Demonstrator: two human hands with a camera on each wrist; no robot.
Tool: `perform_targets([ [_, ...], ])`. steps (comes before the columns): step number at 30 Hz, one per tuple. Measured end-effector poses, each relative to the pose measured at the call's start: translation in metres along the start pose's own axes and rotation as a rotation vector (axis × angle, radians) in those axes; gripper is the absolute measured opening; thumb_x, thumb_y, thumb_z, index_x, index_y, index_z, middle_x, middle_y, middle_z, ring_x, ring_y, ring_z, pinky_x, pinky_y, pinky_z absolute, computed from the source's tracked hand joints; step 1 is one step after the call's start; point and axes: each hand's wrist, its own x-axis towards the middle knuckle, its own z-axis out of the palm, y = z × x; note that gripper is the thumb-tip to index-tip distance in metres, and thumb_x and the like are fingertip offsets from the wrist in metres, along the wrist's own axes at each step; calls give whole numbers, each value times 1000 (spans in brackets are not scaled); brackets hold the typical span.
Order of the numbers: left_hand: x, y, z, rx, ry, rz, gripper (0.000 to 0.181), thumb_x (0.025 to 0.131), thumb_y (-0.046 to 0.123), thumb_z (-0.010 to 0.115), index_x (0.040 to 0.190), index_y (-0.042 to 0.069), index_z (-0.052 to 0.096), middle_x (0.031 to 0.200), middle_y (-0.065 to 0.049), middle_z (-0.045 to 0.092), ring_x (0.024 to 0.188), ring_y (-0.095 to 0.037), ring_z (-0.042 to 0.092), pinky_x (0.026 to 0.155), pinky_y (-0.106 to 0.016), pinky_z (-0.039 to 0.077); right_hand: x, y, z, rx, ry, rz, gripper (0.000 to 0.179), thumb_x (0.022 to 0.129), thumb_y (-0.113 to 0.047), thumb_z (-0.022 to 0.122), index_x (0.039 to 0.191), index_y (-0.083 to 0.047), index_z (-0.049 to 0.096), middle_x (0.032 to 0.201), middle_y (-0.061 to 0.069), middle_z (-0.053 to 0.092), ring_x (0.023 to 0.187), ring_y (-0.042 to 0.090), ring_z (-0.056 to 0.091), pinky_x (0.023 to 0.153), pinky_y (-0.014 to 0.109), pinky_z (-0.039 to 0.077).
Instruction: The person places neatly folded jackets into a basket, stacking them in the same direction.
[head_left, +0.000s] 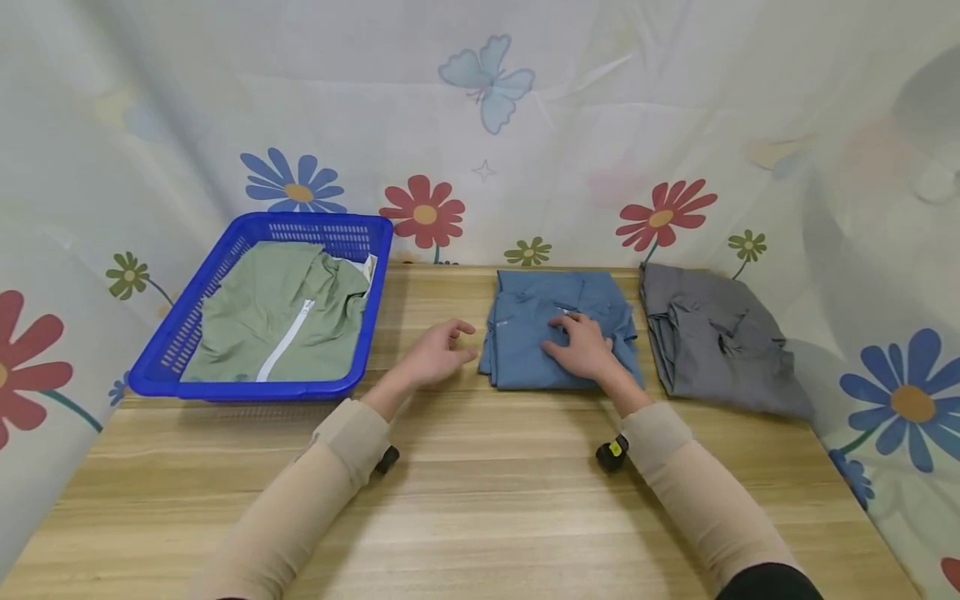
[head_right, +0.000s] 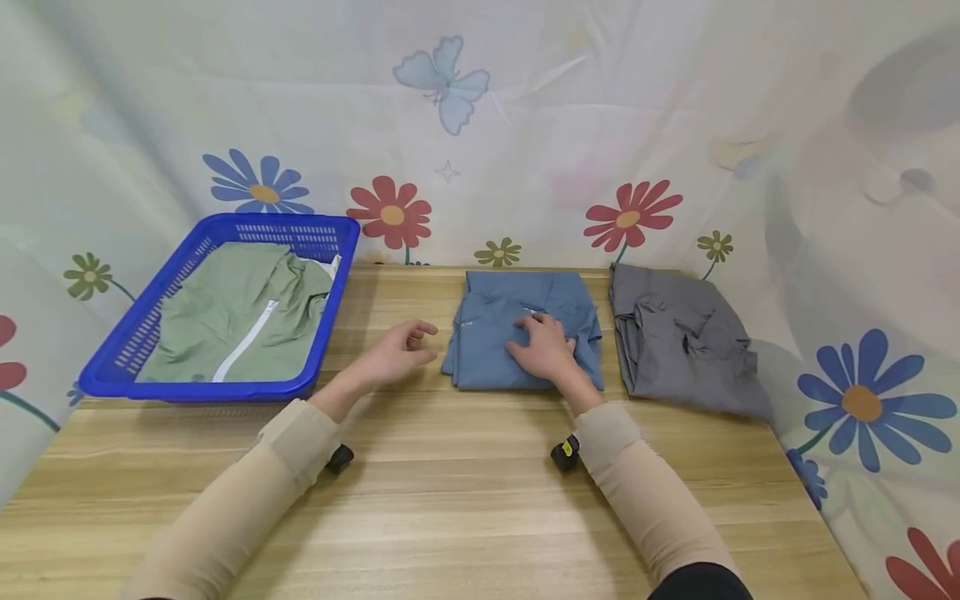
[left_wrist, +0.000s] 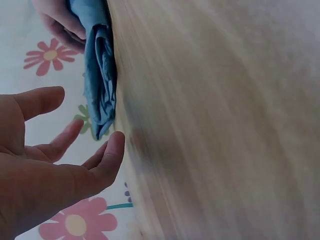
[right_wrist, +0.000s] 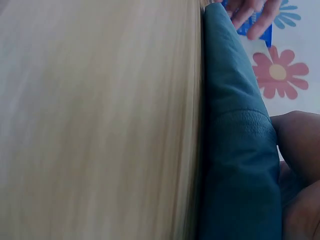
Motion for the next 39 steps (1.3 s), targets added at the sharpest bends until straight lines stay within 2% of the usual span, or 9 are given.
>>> perform_targets([
  [12,8,-8,-5,-38,46,-36,48,101,20,66,145,7,51,137,-25,52,125,-38,52,103,-52,44,6,-20,9,28,-54,-94,49,102,-32,63,144,-7,58,158,23,36,147,45,27,106,79,19],
  [17,9,-8,-7,-34,55,-45,49,101,20,65,146,9,50,135,-23,55,123,-36,53,100,-51,45,5,-23,8,71,-66,-176,46,103,-32,63,140,-5,61,150,21,48,140,41,41,111,61,34],
  [20,10,-7,-7,-34,60,-48,50,101,20,66,146,9,50,134,-22,56,120,-35,55,97,-50,47,3,-22,3,147,-29,-185,41,104,-27,63,137,-3,63,139,18,59,129,36,54,105,53,44],
  [23,12,-6,-8,-30,58,-51,50,101,20,65,147,9,49,133,-22,56,119,-35,55,96,-50,47,2,-19,-6,208,57,-184,33,103,-20,65,131,-1,66,125,16,67,111,32,64,91,48,52],
  [27,15,-5,-8,-10,51,-53,52,101,22,64,149,9,47,138,-23,55,124,-35,54,100,-50,47,1,-11,-20,250,198,-144,27,99,-10,68,123,2,68,115,19,67,91,33,62,75,45,50],
  [29,16,-4,-7,0,52,-54,53,101,22,64,149,9,47,139,-23,55,126,-35,54,101,-50,46,1,-5,-26,244,251,-93,28,98,-9,68,123,4,67,118,24,62,94,37,58,77,47,47],
  [32,17,-1,-6,3,59,-59,54,101,22,65,150,9,46,138,-22,55,124,-34,54,99,-50,47,1,5,-32,183,277,-21,32,98,-11,66,124,7,63,128,32,55,110,45,54,91,54,44],
  [35,20,1,-4,0,68,-67,53,101,21,65,149,8,47,134,-21,57,117,-33,55,96,-48,47,0,15,-34,159,198,40,35,101,-15,63,128,7,59,137,33,51,124,47,48,103,58,40],
  [39,24,1,0,-29,85,-96,50,100,21,65,146,9,48,129,-19,58,110,-31,55,92,-46,47,1,23,-32,230,58,97,40,104,-19,60,136,5,54,149,30,45,136,44,41,110,56,36],
])
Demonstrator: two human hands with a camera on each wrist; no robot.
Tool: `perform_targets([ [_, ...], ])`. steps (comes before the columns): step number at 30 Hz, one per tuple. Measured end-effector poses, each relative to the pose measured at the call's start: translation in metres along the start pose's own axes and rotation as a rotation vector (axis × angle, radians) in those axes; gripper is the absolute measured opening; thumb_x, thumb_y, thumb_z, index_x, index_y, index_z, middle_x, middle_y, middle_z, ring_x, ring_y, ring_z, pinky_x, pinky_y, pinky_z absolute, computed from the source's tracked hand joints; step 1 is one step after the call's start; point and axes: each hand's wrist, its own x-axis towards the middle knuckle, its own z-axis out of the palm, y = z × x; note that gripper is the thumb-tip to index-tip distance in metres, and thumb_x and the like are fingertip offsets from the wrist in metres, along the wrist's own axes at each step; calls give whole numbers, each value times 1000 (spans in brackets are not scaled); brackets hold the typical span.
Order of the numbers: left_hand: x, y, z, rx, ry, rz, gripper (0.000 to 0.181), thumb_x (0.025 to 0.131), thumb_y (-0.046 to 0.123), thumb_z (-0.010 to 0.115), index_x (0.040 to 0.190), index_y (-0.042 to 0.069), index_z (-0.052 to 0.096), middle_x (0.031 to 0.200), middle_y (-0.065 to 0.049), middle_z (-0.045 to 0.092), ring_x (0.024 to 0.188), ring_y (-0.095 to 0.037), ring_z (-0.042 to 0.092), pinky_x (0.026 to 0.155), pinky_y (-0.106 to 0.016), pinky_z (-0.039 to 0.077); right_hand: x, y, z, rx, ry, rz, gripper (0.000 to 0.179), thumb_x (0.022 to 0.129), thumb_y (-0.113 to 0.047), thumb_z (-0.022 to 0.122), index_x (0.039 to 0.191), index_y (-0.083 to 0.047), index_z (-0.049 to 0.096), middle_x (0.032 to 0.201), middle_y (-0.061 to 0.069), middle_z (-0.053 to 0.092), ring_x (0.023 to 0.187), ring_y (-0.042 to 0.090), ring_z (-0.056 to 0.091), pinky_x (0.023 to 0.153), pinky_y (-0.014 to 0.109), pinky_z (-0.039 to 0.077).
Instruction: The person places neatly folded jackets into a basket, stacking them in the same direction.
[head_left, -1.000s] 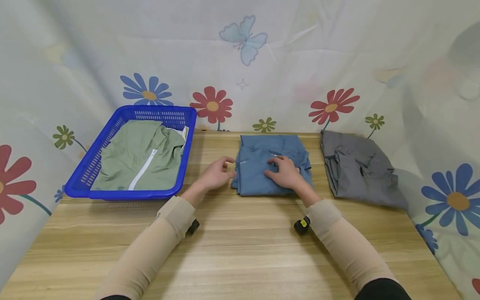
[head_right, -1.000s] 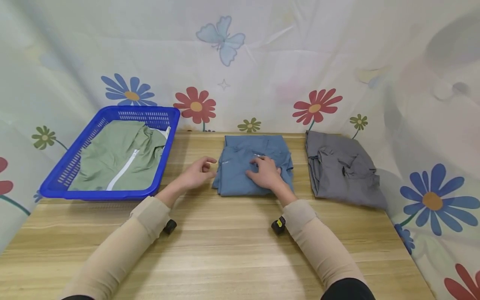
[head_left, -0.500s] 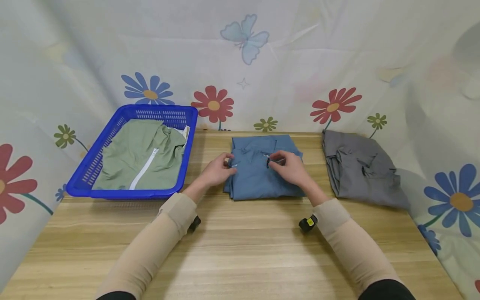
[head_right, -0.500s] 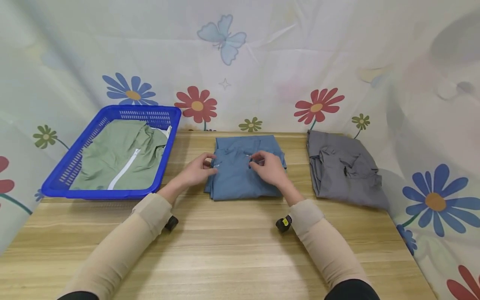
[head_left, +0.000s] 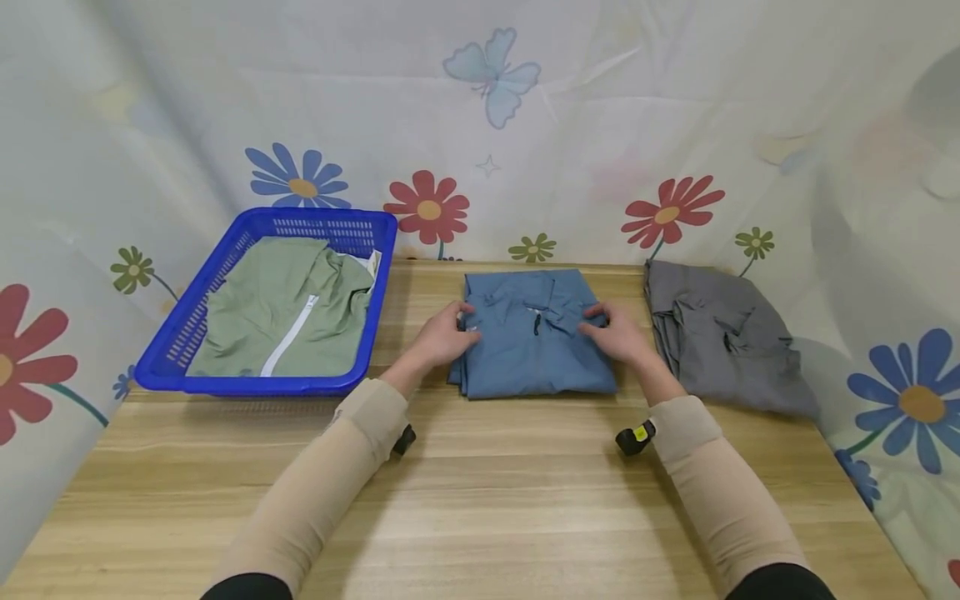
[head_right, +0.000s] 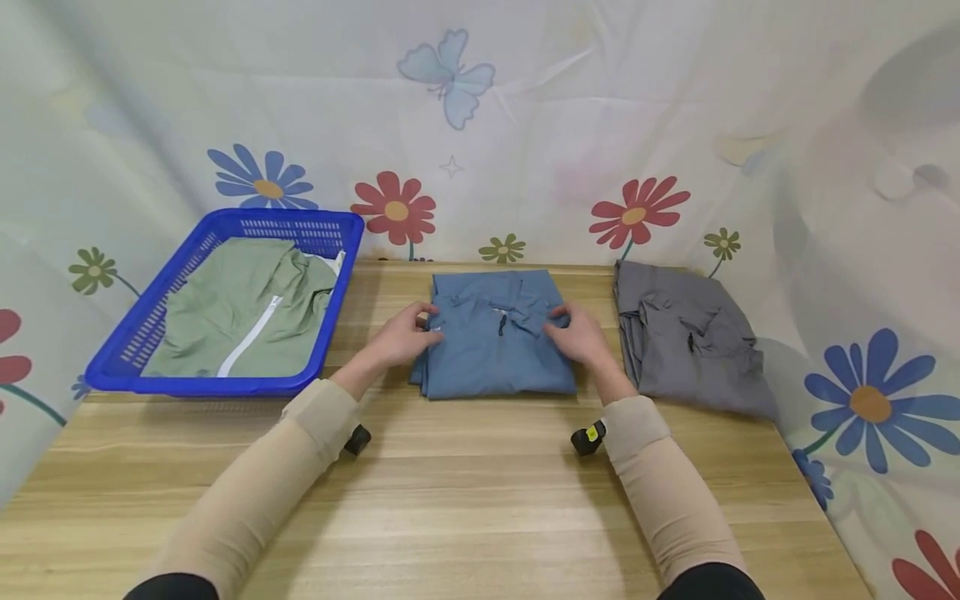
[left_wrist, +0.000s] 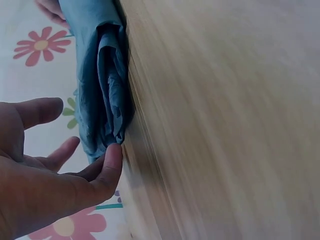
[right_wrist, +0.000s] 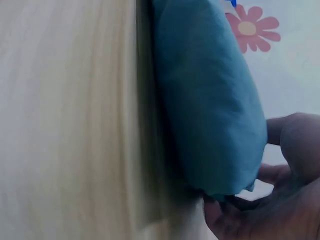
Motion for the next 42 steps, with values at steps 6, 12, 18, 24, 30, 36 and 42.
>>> perform_targets([
  [6,9,0,5,-75,38,-42,49,100,21,65,146,11,49,129,-20,58,111,-31,57,94,-46,48,5,6,3,94,-64,25,47,104,-18,61,143,5,49,159,28,33,149,42,26,118,55,25],
  [12,12,-2,6,-144,67,-59,47,99,17,67,143,12,51,130,-21,58,115,-33,57,95,-48,49,9,13,5,158,-99,-15,49,98,-10,67,143,3,53,159,27,32,150,41,23,120,55,21],
  [18,14,-4,3,-195,70,-58,45,99,12,68,140,11,52,131,-23,57,118,-35,56,97,-50,49,8,18,1,217,-142,-54,53,93,-2,68,144,1,53,161,26,30,151,39,19,120,56,20],
  [24,16,-6,1,-261,30,-47,50,98,6,67,145,11,48,143,-24,49,125,-35,51,102,-51,45,2,12,-6,284,-208,-34,61,93,0,68,150,-1,47,166,25,17,151,39,16,119,58,21],
  [30,9,-6,-3,-305,-15,-53,48,96,9,71,141,10,52,158,-18,36,136,-33,39,113,-50,33,1,13,-6,320,-266,-23,59,93,2,67,148,-1,47,165,24,18,151,39,17,118,57,23],
  [36,7,-7,-3,-237,-52,-76,41,92,8,76,130,5,63,155,-17,42,142,-30,34,116,-46,30,-3,17,-7,359,-301,-2,53,94,1,68,145,-1,51,167,20,13,152,36,11,116,55,27],
  [42,5,0,-3,-163,3,-87,39,87,5,79,125,5,68,149,-17,49,137,-29,42,113,-44,36,-4,19,-10,331,-307,-12,55,94,2,69,147,-3,53,168,19,12,150,36,17,109,51,37],
])
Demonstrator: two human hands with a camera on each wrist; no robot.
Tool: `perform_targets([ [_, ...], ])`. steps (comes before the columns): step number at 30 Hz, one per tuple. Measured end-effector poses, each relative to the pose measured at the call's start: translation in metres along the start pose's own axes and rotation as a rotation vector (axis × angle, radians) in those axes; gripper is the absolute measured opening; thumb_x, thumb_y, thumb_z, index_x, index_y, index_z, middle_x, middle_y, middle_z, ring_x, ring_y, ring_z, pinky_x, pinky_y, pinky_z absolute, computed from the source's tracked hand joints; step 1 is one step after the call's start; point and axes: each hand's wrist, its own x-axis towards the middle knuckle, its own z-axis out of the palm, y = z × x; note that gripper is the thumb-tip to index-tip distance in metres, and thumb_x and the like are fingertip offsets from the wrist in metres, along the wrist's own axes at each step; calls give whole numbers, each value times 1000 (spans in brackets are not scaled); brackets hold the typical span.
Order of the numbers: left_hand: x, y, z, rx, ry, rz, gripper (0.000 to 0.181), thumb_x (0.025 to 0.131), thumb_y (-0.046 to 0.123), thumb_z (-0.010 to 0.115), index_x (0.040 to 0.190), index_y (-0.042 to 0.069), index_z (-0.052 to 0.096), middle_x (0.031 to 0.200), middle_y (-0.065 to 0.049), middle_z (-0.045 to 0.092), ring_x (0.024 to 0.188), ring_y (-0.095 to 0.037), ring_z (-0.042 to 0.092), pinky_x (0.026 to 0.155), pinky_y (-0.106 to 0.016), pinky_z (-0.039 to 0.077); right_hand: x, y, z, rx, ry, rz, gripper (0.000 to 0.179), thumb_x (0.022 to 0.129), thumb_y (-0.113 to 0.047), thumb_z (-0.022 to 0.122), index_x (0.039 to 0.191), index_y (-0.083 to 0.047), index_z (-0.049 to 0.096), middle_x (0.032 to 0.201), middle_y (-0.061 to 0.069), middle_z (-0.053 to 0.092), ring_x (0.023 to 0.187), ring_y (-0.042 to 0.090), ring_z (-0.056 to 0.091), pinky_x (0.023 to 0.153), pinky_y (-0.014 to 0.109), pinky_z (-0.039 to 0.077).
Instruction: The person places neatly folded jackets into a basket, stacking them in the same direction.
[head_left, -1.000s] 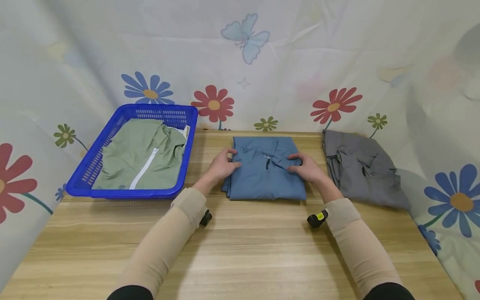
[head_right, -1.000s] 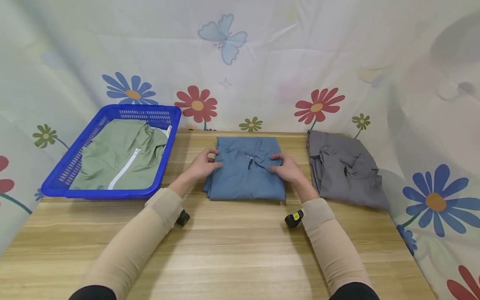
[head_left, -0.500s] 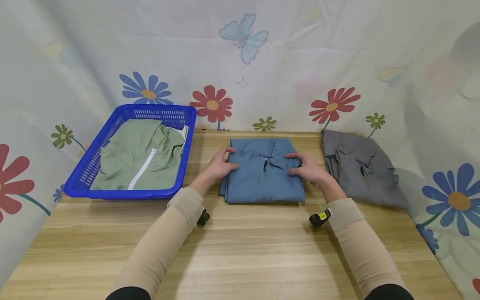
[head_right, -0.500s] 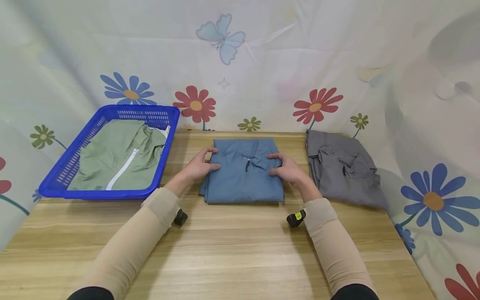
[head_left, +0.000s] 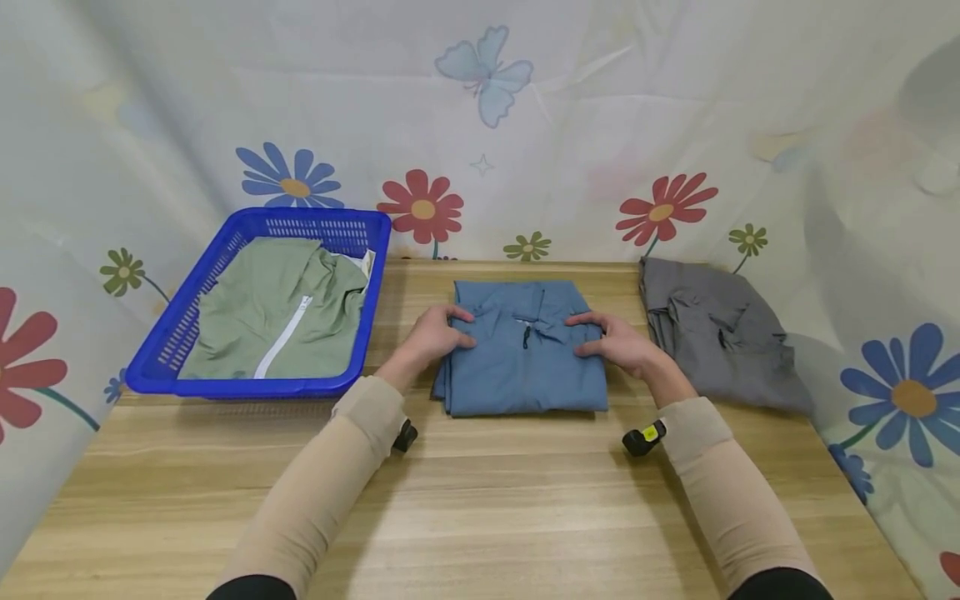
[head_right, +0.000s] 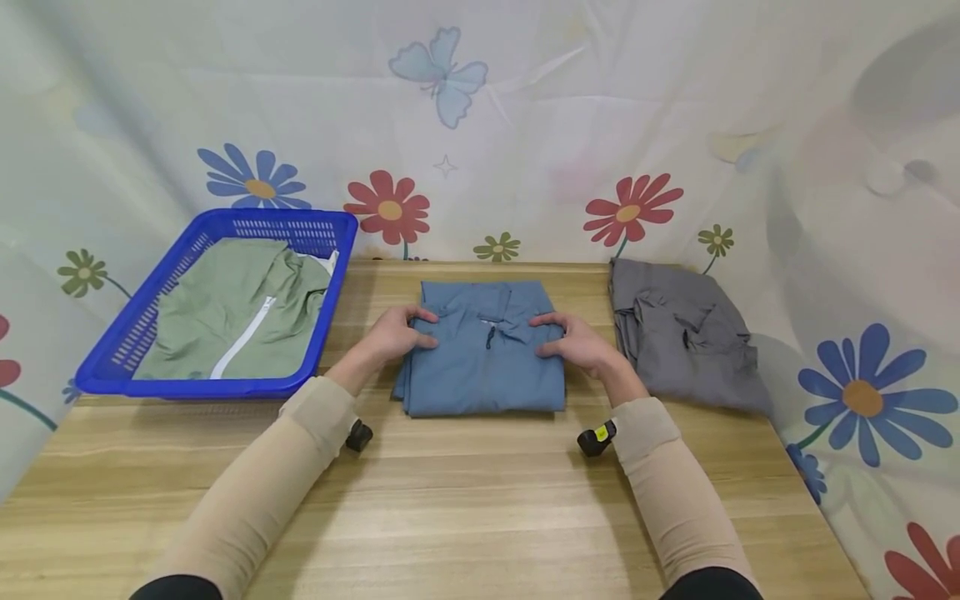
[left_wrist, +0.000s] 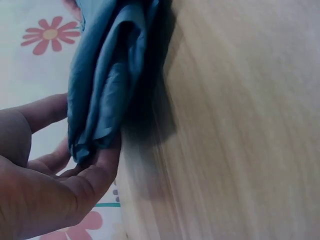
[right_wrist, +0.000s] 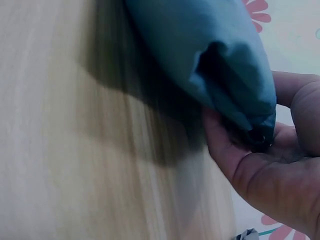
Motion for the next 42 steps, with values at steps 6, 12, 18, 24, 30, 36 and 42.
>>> perform_targets([
  [6,-3,7,0,75,72,14,37,84,3,81,120,7,72,143,-17,56,133,-28,48,108,-42,42,-3,-8,0,-15,11,-30,57,92,4,70,146,-4,55,168,18,15,138,36,31,102,46,40],
  [12,-11,18,-5,110,126,35,38,82,3,81,119,8,74,140,-17,60,125,-28,54,102,-42,47,-10,-24,1,-30,22,-44,57,92,1,73,146,-6,56,167,19,20,142,37,32,103,49,44],
  [18,-25,32,-19,27,127,46,35,86,-1,75,121,1,71,141,-19,56,125,-29,51,104,-44,46,-12,-42,1,-36,37,-84,57,92,0,73,146,-8,57,166,17,24,142,35,33,106,49,40],
  [24,-34,39,-36,99,146,66,30,92,7,72,122,5,72,140,-16,58,122,-29,55,99,-45,50,-15,-59,3,18,-14,-95,58,94,1,70,149,-6,53,167,17,20,132,38,46,99,46,51],
  [30,-40,49,-52,156,158,86,29,93,13,73,122,10,72,134,-12,63,81,-21,56,78,-38,51,-16,-78,1,16,-8,-116,57,95,1,69,149,-8,54,166,15,22,126,37,51,91,41,56],
  [36,-48,54,-76,153,146,128,32,95,10,71,126,4,70,143,-16,56,101,-26,57,88,-41,49,-12,-99,9,16,-14,-135,57,95,-1,71,148,-10,55,165,14,23,124,35,54,90,41,57],
  [42,-52,51,-103,135,117,108,35,98,8,67,132,1,66,156,-19,42,147,-33,33,112,-53,37,-5,-119,27,36,-26,-151,58,94,-2,71,149,-11,55,164,13,26,124,33,55,92,44,56],
])
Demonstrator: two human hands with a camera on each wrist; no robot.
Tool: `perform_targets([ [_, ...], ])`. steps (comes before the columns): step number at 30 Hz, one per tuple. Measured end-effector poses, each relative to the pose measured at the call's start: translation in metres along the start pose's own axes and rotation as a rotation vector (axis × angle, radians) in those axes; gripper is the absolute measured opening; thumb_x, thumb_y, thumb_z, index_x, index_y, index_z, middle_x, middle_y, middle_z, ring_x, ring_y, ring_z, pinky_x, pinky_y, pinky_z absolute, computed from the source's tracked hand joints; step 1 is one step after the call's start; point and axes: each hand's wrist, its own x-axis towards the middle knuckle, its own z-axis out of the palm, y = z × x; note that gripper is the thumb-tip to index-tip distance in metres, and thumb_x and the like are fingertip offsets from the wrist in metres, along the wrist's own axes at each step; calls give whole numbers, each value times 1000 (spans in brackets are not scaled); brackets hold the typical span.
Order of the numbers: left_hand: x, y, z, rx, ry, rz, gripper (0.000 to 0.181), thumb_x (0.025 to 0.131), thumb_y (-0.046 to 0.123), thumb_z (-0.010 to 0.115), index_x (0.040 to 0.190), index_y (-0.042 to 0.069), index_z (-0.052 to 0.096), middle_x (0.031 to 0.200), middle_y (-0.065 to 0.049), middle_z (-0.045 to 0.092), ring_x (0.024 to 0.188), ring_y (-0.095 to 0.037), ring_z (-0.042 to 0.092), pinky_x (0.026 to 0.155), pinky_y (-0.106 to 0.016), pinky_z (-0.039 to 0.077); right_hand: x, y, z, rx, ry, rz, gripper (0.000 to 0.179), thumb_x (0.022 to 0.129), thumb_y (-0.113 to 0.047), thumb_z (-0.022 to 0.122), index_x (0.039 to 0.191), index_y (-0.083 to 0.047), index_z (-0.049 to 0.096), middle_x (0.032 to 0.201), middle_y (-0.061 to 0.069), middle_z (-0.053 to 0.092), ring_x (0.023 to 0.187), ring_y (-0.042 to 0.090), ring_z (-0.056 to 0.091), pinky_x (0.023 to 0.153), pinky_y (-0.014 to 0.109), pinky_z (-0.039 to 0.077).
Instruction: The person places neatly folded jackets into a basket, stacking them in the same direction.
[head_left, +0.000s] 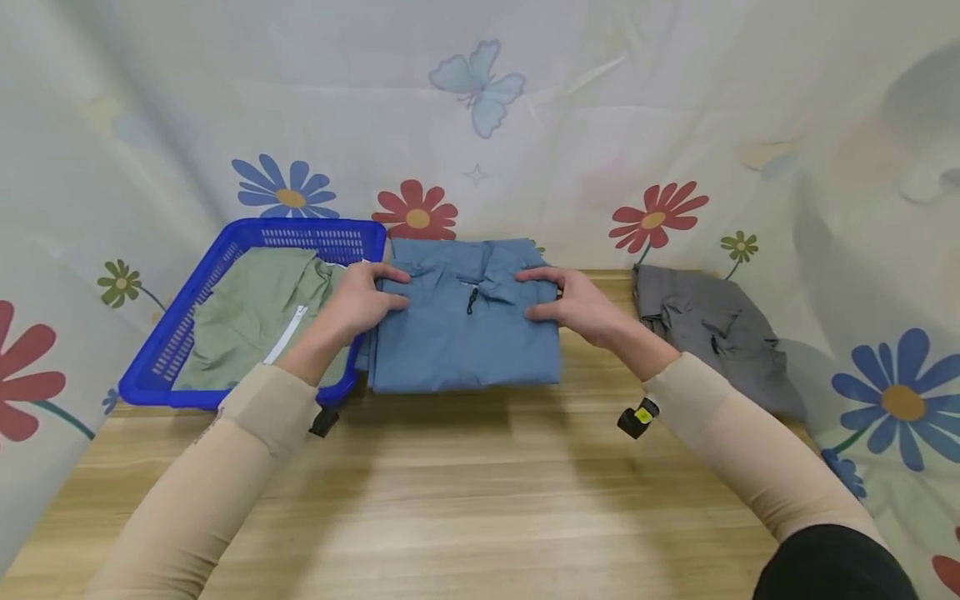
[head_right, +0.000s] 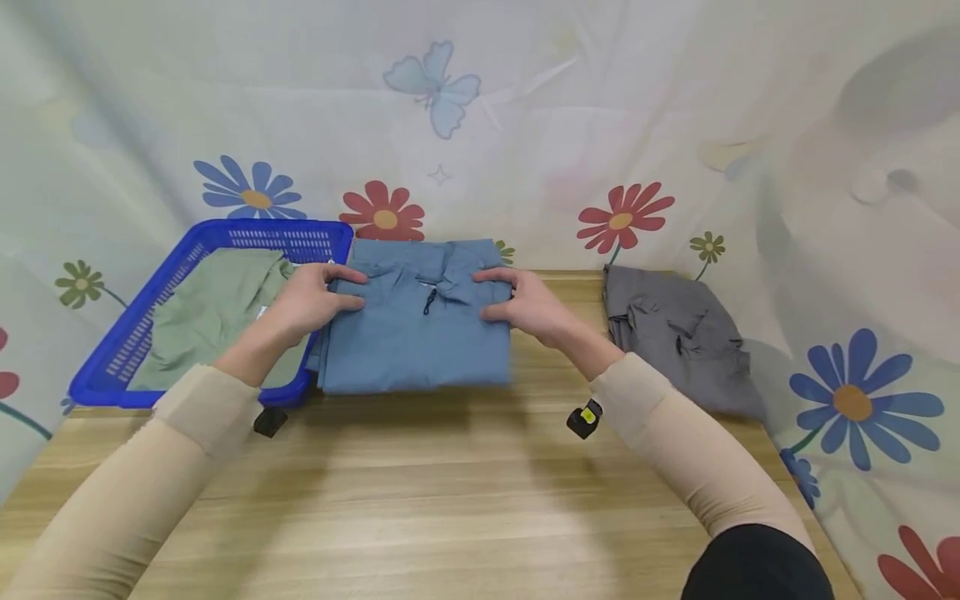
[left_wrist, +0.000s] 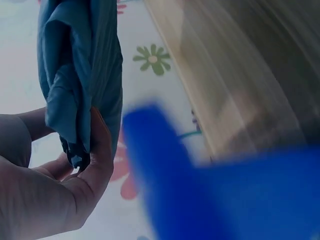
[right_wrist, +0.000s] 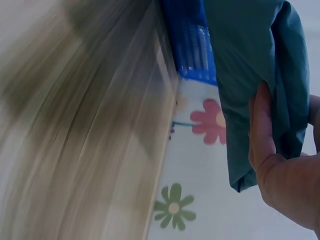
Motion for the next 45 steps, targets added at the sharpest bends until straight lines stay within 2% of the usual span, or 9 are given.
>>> perform_targets([
  [5,-2,-6,-19,10,-3,-17,36,98,6,67,133,0,65,156,-20,42,146,-35,33,112,-54,38,9,-11,16,-3,7,-19,56,94,-2,72,146,-13,57,161,14,31,127,31,53,97,45,53],
  [12,-4,-17,-43,32,-28,-40,40,99,8,66,137,-1,62,161,-23,33,148,-40,27,114,-59,33,19,-23,36,47,12,-25,55,93,0,72,145,-11,59,160,13,34,127,29,54,97,43,53],
  [22,0,-38,-84,60,-73,-8,43,99,6,66,140,-6,58,162,-28,27,150,-44,19,114,-64,28,41,-36,70,109,18,-34,55,92,0,73,144,-12,59,156,15,39,123,26,56,92,40,55],
  [28,3,-54,-108,123,-95,-14,46,99,13,69,141,-3,58,161,-28,28,147,-47,25,110,-67,32,55,-40,88,109,8,-60,55,92,1,72,144,-11,58,149,16,46,114,25,61,84,36,57],
  [35,6,-72,-136,145,-124,-40,51,99,17,70,144,-2,55,164,-28,20,144,-49,30,103,-65,42,69,-51,112,98,5,-83,55,93,1,71,145,-9,57,150,15,47,109,22,63,79,31,57],
  [40,9,-84,-153,143,-137,-48,53,100,17,70,145,-4,52,162,-32,21,139,-50,32,103,-66,40,76,-56,131,124,25,-110,54,92,2,72,144,-7,59,147,16,49,102,19,65,76,30,58],
  [45,9,-93,-167,147,-150,-65,57,100,22,71,148,-2,51,161,-33,20,140,-52,28,104,-67,37,86,-58,143,121,45,-134,54,90,3,73,142,-7,60,139,14,54,91,16,65,71,29,58],
])
